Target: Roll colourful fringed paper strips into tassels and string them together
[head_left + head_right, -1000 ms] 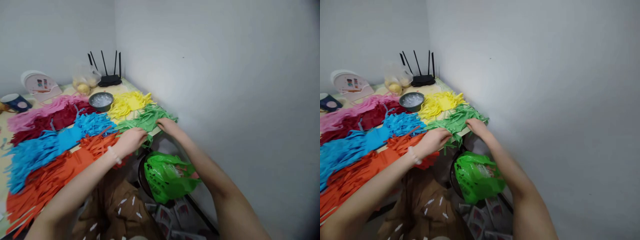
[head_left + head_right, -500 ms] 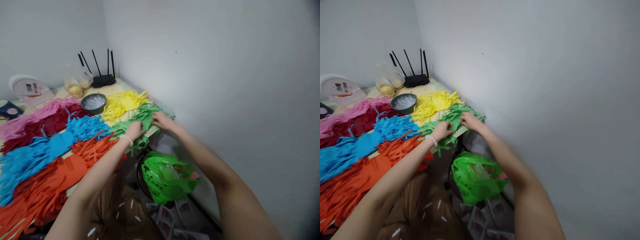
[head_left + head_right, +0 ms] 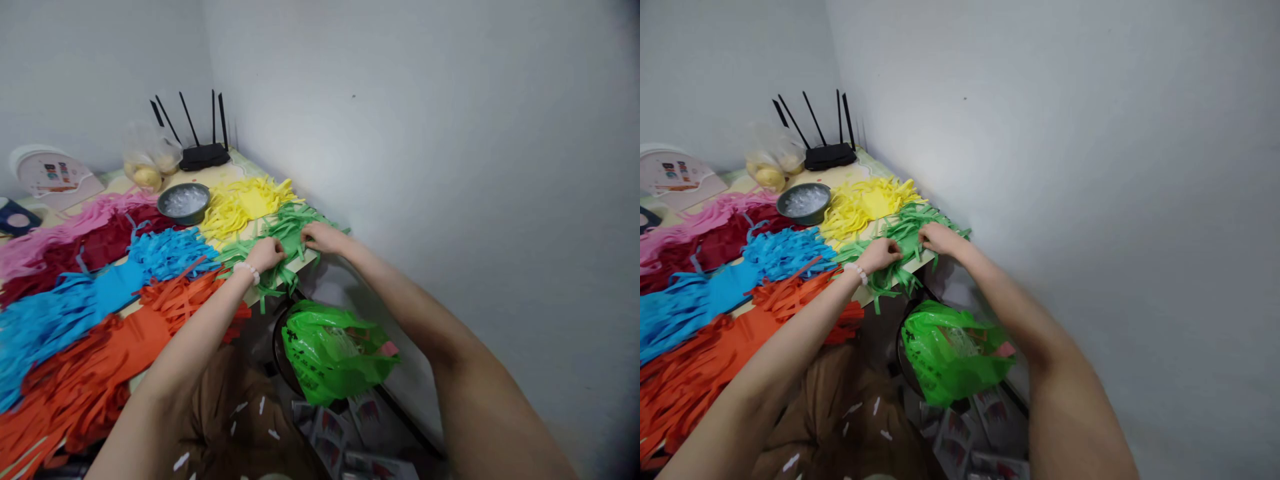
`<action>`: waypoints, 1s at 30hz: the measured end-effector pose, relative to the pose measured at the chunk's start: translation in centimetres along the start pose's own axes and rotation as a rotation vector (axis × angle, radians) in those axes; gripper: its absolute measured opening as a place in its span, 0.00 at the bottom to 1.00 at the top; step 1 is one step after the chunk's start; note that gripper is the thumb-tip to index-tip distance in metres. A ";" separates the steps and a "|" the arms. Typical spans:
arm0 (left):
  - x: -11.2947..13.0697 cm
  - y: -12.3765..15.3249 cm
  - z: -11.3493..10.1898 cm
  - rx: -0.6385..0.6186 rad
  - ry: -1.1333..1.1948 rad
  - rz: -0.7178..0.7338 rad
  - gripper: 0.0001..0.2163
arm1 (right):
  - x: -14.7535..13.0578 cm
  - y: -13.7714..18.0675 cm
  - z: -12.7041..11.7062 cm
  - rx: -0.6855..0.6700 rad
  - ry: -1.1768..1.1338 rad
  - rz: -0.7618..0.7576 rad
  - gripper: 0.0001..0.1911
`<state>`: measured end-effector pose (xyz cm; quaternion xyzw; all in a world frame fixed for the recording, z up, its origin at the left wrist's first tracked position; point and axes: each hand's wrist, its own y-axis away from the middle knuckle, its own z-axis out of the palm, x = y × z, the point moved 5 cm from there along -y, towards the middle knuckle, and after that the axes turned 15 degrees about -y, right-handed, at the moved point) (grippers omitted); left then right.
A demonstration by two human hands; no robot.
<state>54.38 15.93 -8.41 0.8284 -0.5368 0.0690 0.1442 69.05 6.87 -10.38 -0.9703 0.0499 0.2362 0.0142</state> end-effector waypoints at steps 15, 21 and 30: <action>0.2 -0.6 -0.1 -0.057 0.039 -0.090 0.06 | -0.4 0.2 -0.3 -0.028 0.012 0.034 0.06; 0.3 -0.9 -0.1 -0.067 0.022 -0.129 0.06 | -0.5 0.1 -0.4 -0.014 -0.020 0.053 0.05; 0.1 -0.5 -0.6 0.102 0.020 -0.166 0.06 | -5.3 3.8 -2.0 0.192 -0.147 0.102 0.17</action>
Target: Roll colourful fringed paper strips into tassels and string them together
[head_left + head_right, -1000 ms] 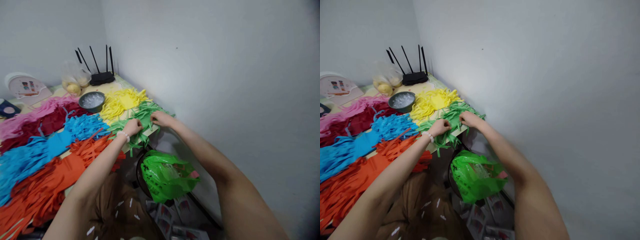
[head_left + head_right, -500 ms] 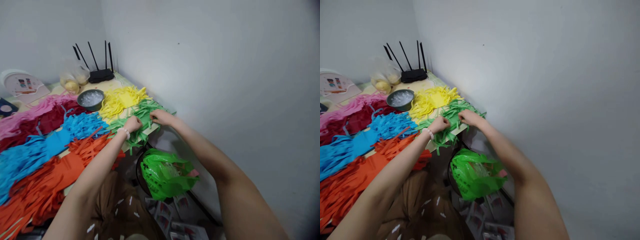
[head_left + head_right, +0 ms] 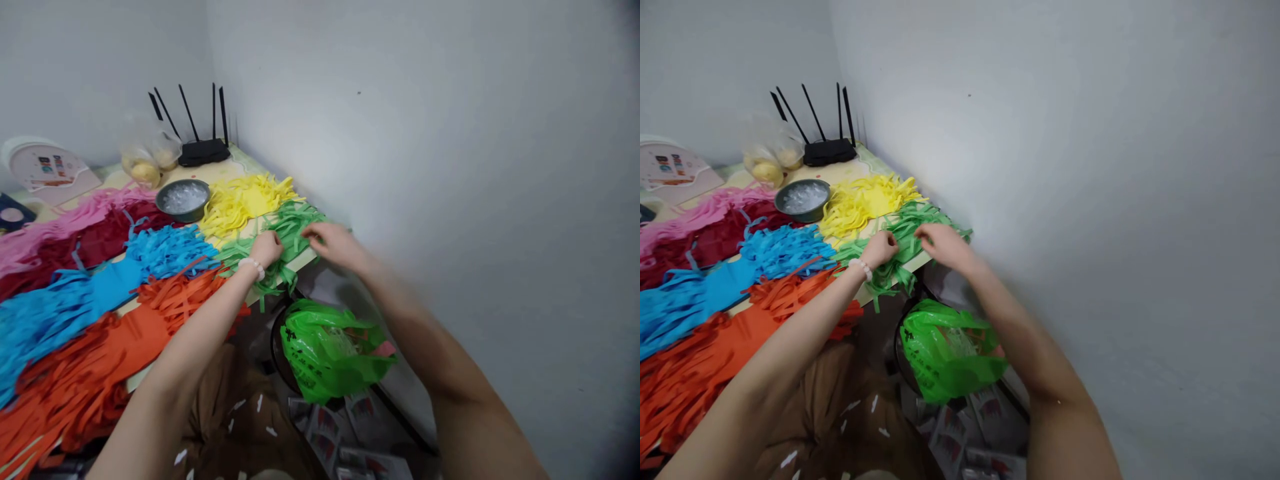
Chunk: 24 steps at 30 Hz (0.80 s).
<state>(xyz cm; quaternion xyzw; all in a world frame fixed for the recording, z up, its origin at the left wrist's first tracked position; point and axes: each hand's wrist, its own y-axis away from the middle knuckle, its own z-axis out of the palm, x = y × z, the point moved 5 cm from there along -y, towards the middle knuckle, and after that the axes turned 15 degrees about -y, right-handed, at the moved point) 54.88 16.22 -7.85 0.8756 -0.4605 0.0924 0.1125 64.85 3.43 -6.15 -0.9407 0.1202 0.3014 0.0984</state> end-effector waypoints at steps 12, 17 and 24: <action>-4.2 3.5 -7.3 0.761 0.244 -0.040 0.02 | 1.1 -4.6 6.3 0.177 -0.423 0.268 0.23; -10.0 5.2 -10.5 1.021 0.568 -0.110 0.07 | 3.5 -5.2 4.8 0.280 -0.763 0.452 0.19; -18.1 8.1 -13.9 1.056 0.860 -0.326 0.09 | 2.8 -2.7 4.4 0.330 -1.047 0.523 0.04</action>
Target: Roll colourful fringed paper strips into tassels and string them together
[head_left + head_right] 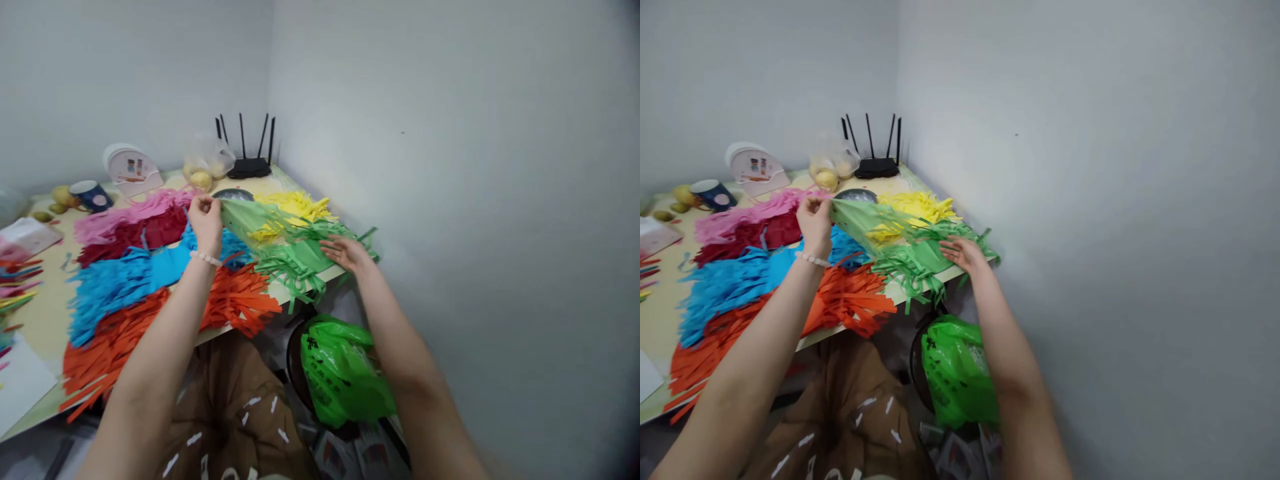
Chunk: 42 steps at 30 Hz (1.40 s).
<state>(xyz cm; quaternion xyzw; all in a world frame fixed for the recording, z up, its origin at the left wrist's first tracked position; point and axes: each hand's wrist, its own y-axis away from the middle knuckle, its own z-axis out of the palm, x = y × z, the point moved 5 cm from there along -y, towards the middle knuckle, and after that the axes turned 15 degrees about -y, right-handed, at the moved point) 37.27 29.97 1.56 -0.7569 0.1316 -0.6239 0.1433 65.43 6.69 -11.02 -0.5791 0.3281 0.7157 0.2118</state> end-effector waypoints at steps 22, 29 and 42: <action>4.7 11.1 -25.8 -0.151 -0.499 0.455 0.02 | -10.4 25.3 31.7 -0.702 0.805 -1.253 0.18; 2.0 9.9 -27.6 -0.463 -0.533 0.304 0.09 | -12.0 25.7 31.7 -0.926 0.749 -1.013 0.06; 0.2 11.2 -28.1 -0.607 0.040 -0.074 0.10 | -9.4 24.4 27.8 -0.870 0.207 -0.719 0.12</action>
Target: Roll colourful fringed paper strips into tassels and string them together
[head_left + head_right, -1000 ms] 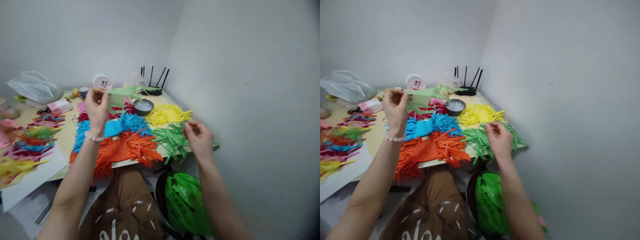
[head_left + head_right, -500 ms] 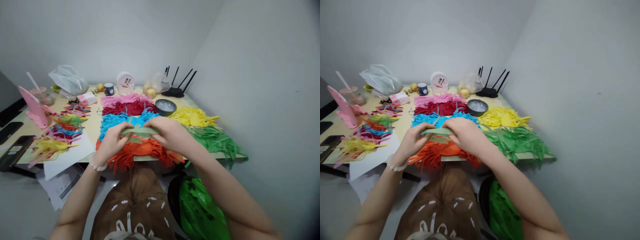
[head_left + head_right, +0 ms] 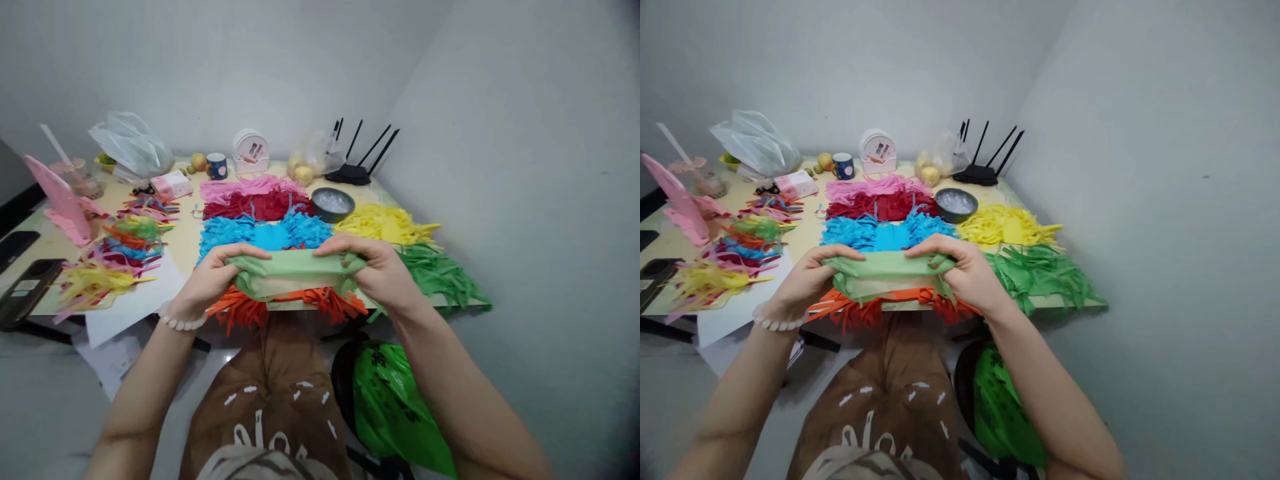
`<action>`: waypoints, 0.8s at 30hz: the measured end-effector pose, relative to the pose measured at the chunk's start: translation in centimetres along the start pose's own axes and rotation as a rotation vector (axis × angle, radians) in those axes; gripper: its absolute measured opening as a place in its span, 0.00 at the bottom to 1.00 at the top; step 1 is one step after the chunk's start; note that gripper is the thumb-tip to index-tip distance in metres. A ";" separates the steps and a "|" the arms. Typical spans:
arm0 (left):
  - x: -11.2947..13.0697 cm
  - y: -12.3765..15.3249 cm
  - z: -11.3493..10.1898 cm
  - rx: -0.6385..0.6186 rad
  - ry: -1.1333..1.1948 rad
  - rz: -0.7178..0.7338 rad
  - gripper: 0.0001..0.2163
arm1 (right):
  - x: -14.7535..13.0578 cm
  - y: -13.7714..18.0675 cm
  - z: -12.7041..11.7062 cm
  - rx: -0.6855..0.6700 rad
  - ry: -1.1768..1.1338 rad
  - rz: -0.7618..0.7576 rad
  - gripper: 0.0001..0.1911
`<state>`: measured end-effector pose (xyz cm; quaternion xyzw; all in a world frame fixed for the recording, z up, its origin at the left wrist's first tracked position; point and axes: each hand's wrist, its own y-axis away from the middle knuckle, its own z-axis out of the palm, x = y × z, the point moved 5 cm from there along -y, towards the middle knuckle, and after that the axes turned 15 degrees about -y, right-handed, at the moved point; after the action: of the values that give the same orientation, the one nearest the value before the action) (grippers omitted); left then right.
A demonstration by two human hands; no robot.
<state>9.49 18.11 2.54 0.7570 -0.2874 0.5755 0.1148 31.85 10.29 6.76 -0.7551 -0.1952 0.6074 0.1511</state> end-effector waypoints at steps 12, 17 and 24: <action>4.0 1.3 -0.7 -0.453 -0.114 0.257 0.24 | -0.2 0.4 -0.6 0.011 -0.216 -0.005 0.06; 3.9 -0.3 1.0 -0.480 -0.315 0.027 0.18 | -1.0 0.2 -0.1 -0.082 -0.137 -0.034 0.12; 4.3 -0.8 1.5 -0.449 -0.555 0.002 0.18 | -0.7 0.2 -2.0 -0.545 0.061 0.211 0.33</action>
<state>11.88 16.75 6.20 0.8402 -0.4275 0.2705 0.1953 33.65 9.77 7.68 -0.8018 -0.2669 0.5221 -0.1155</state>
